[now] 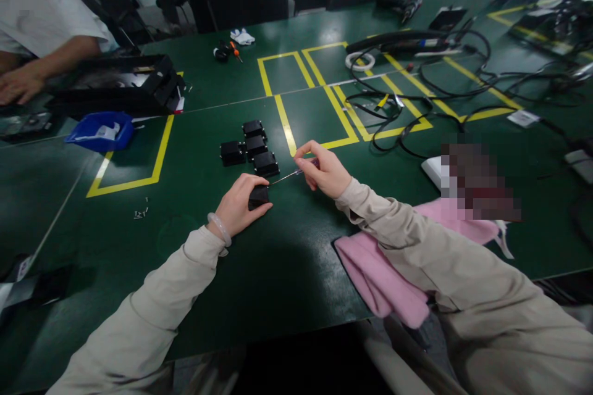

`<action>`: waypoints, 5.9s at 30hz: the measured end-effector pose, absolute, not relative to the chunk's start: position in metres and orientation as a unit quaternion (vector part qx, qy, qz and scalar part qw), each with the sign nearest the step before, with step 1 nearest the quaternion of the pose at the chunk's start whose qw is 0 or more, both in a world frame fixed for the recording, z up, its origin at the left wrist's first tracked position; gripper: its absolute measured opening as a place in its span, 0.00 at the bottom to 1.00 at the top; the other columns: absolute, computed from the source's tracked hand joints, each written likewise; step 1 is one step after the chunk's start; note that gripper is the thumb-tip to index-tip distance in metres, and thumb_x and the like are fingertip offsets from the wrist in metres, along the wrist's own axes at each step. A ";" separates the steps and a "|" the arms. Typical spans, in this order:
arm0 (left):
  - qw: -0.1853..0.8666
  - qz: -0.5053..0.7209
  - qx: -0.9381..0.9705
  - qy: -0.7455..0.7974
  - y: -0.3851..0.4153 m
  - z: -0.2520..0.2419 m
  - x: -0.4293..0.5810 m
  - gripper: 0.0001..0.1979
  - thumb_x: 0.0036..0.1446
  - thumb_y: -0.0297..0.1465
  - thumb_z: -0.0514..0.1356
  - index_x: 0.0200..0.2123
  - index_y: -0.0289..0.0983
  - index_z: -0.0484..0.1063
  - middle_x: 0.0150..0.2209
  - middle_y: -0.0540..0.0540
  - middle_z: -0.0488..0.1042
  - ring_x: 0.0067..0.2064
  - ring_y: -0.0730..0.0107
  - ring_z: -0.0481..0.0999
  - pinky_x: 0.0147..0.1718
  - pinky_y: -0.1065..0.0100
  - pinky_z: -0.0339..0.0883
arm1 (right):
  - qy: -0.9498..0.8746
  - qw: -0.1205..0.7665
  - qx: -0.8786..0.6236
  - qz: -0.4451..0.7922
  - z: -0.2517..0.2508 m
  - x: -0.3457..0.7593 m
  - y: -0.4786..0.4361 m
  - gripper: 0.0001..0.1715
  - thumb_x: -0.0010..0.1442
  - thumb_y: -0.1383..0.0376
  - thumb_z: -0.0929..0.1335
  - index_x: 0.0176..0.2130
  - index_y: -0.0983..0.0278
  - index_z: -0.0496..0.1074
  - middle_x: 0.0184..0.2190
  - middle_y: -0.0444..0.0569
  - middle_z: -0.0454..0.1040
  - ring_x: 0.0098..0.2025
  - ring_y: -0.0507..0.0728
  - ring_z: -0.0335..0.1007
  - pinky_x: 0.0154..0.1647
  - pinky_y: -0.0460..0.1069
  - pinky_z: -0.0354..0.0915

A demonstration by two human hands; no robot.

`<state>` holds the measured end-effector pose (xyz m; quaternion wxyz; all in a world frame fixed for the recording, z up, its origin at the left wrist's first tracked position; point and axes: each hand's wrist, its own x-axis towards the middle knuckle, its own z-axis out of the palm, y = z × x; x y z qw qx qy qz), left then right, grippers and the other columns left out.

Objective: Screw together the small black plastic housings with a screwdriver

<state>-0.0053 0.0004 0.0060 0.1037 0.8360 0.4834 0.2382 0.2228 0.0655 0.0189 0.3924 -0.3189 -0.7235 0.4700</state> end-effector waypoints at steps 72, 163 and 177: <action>0.106 0.239 0.836 0.482 0.000 0.005 -0.006 0.18 0.57 0.32 0.63 0.49 0.37 0.64 0.46 0.42 0.70 0.49 0.58 0.71 0.48 0.56 0.68 | -0.738 0.379 -0.311 0.464 0.020 0.224 0.065 0.04 0.64 0.64 0.62 0.38 0.62 0.59 0.13 0.30 0.57 0.12 0.46 0.56 0.15 0.42 0.52; 0.098 0.253 0.831 0.485 0.000 0.003 -0.006 0.18 0.56 0.32 0.64 0.48 0.36 0.65 0.46 0.43 0.69 0.49 0.59 0.71 0.48 0.58 0.69 | -0.786 0.380 -0.289 0.393 0.021 0.227 0.064 0.05 0.64 0.68 0.61 0.42 0.64 0.60 0.18 0.32 0.60 0.16 0.45 0.58 0.22 0.43 0.56; 0.096 0.251 0.833 0.484 0.001 0.003 -0.005 0.17 0.56 0.31 0.64 0.48 0.36 0.65 0.45 0.43 0.69 0.49 0.59 0.71 0.48 0.58 0.68 | -0.787 0.363 -0.297 0.400 0.023 0.227 0.064 0.06 0.66 0.62 0.60 0.40 0.63 0.60 0.15 0.31 0.57 0.15 0.46 0.56 0.22 0.43 0.53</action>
